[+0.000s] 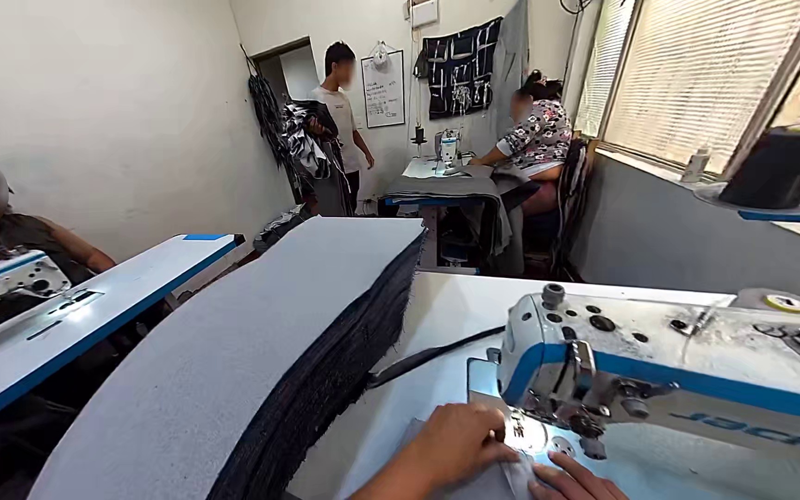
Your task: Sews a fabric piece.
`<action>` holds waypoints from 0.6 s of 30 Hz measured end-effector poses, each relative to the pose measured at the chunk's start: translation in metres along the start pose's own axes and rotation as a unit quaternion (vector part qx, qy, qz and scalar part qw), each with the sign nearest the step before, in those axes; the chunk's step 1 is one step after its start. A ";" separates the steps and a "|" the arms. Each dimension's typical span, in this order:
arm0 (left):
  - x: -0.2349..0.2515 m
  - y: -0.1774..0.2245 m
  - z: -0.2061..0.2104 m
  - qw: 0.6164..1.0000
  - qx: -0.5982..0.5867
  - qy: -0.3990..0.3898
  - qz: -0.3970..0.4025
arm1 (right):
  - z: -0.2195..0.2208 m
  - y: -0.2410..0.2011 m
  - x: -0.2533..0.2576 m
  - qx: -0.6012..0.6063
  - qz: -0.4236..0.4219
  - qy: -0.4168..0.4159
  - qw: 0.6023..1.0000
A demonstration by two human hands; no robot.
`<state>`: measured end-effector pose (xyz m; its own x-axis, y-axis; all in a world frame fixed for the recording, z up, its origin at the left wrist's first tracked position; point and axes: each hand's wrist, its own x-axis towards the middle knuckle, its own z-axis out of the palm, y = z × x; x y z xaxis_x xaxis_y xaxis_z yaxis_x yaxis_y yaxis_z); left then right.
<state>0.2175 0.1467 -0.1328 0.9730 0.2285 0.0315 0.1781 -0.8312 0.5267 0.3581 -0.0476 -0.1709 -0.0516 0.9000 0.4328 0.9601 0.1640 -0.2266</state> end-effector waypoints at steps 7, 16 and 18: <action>-0.031 -0.018 -0.035 0.991 -0.023 -0.040 -0.128 | 0.012 0.003 0.001 -0.070 -0.027 0.059 0.995; -0.052 -0.025 -0.033 0.980 -0.047 0.074 -0.178 | 0.022 0.012 0.001 -0.040 -0.021 0.106 0.993; -0.050 -0.023 -0.035 0.978 -0.047 0.064 -0.195 | 0.023 0.012 0.001 -0.036 -0.019 0.111 0.993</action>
<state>0.1593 0.1716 -0.1167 0.8063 0.5855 -0.0847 0.5121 -0.6192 0.5953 0.3638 -0.0354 -0.1930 -0.0337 0.7819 0.6226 0.9763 0.1591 -0.1469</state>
